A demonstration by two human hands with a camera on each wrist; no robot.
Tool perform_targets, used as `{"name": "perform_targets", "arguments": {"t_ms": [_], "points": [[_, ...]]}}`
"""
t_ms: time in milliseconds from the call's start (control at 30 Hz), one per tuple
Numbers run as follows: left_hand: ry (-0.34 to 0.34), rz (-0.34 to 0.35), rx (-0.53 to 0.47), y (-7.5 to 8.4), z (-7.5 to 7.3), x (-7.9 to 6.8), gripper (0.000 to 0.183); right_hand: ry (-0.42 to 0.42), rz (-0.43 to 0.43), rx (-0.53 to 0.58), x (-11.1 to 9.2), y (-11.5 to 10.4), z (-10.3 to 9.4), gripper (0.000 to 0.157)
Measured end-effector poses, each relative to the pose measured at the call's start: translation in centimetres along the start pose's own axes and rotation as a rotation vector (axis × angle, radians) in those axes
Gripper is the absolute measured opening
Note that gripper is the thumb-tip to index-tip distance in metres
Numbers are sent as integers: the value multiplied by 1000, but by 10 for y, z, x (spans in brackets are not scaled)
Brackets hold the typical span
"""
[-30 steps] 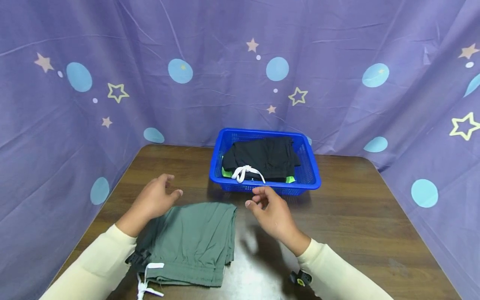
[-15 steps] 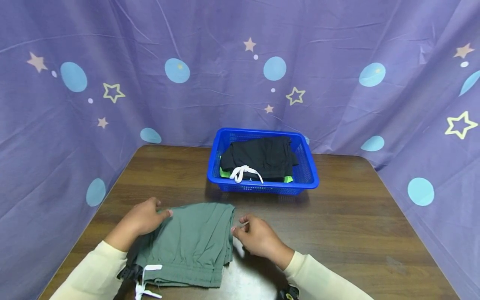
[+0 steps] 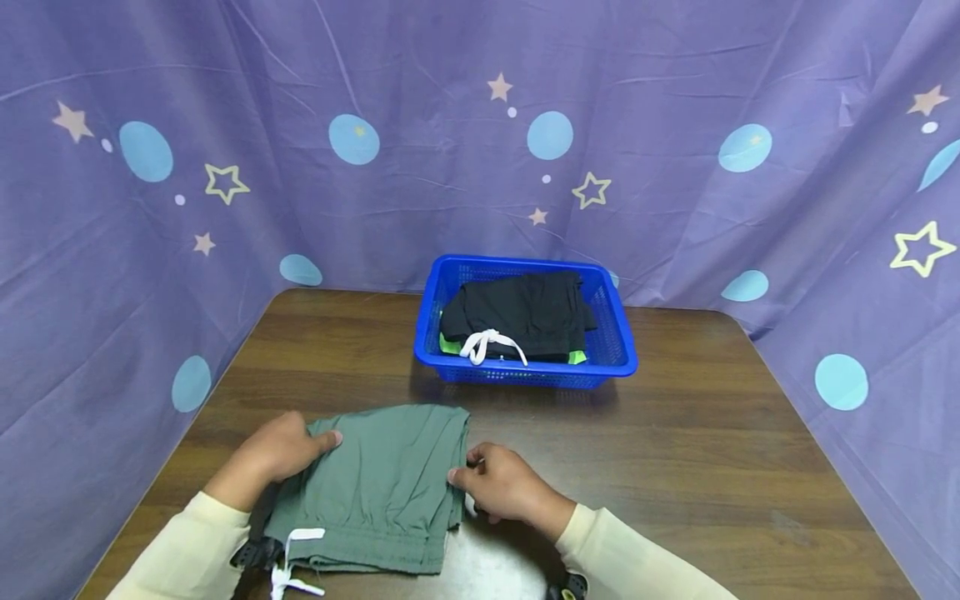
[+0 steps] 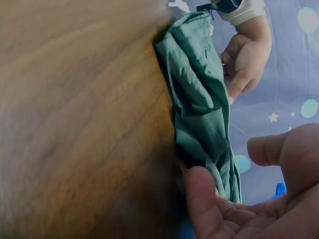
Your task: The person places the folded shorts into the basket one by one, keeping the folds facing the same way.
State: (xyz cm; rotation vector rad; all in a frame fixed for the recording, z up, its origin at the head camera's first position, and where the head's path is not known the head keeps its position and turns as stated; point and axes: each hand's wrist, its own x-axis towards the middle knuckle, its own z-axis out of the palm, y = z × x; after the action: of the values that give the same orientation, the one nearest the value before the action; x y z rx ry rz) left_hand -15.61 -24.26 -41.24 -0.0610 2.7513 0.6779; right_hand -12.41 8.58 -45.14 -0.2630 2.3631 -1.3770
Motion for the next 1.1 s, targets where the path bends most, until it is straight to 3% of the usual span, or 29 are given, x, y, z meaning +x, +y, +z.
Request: {"name": "perform_targets", "arguments": {"t_ms": [133,267,367,500,633,900,1100], "points": [[-5,10,-8,0,2,1,52,-46,-11,21,2,-1,3,26],[-8,52,-22,0,6,3,60,-55,0,56,3,0,6,26],[-17,89,-52,1,11,3,56,-52,3,73,4,0,8,28],[-50,146,-115,5,17,3,51,-25,-35,8,5,2,9,31],[-69,202,-169,9,22,2,66,2,-83,-66,6,3,9,27],[-127,170,-269,11,24,-1,70,1,-116,-108,7,2,8,29],[-171,202,-303,11,25,-4,78,5,-153,-120,5,0,10,36]]}}
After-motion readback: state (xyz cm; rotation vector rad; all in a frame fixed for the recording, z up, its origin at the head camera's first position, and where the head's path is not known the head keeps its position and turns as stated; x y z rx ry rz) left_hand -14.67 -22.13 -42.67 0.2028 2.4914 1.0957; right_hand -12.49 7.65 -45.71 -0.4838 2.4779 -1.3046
